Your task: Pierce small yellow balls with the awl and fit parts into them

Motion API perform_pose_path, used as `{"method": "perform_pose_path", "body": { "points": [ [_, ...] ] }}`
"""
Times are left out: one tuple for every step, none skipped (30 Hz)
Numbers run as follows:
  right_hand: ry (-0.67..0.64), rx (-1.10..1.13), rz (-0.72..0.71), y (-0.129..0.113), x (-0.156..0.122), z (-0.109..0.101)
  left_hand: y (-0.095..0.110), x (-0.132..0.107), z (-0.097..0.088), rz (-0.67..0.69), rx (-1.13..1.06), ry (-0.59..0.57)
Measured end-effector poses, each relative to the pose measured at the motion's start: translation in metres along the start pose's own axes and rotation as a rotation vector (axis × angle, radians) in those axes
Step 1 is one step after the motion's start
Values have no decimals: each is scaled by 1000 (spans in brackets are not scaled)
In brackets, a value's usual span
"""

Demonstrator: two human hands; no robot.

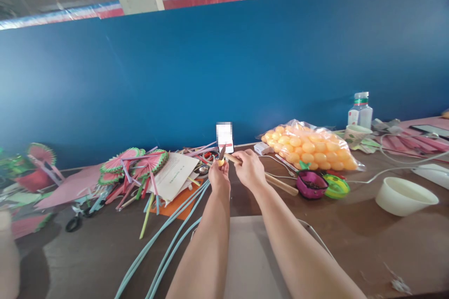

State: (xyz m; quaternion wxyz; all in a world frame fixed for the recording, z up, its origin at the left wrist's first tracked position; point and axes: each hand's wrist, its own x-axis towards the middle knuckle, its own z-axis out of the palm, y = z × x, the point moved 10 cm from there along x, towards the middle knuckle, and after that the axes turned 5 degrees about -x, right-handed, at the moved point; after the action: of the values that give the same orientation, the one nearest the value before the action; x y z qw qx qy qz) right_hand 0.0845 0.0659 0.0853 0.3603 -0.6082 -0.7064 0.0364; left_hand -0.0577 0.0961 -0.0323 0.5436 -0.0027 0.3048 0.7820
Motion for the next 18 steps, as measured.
{"method": "perform_pose_path", "body": {
  "points": [
    [4, -5, 5, 0, 0, 0, 0, 0, -1, 0, 0, 4],
    [8, -11, 11, 1, 0, -1, 0, 1, -2, 3, 3, 10],
    [10, -16, 20, 2, 0, -1, 0, 1, -3, 6, 8, 16],
    [7, -22, 26, 2, 0, -1, 0, 2, -4, 7, 14, 24],
    [-1, -27, 27, 2, 0, 0, 0, 3, -6, 9, 19, 32],
    [-12, -29, 26, 2, 0, 1, -1, 3, -7, 7, 23, 40],
    [-24, -29, 23, 2, 0, 3, -1, 4, -8, 6, 24, 45],
    [-34, -26, 22, 2, 0, 5, -2, 4, -9, 4, 26, 48],
    [-39, -25, 27, 3, 0, 6, -2, 4, -9, 2, 31, 47],
    [-41, -28, 44, 6, 0, 6, -2, 4, -9, 3, 38, 46],
    [-42, -37, 71, 11, 1, 6, -1, 3, -9, 6, 48, 48],
    [-47, -53, 107, 17, 1, 7, -1, 2, -9, 11, 61, 53],
    [-58, -74, 147, 24, 2, 7, 1, 1, -9, 19, 73, 62],
    [-76, -95, 190, 31, 2, 9, 2, 0, -10, 28, 86, 72],
    [-103, -114, 230, 39, 2, 11, 3, -1, -10, 39, 98, 83],
    [-133, -129, 261, 46, 2, 13, 4, -2, -10, 49, 110, 89],
    [-165, -141, 286, 53, 2, 16, 6, -3, -10, 58, 122, 90],
    [-196, -151, 304, 58, 1, 20, 6, -4, -10, 65, 133, 88]
  ]
}}
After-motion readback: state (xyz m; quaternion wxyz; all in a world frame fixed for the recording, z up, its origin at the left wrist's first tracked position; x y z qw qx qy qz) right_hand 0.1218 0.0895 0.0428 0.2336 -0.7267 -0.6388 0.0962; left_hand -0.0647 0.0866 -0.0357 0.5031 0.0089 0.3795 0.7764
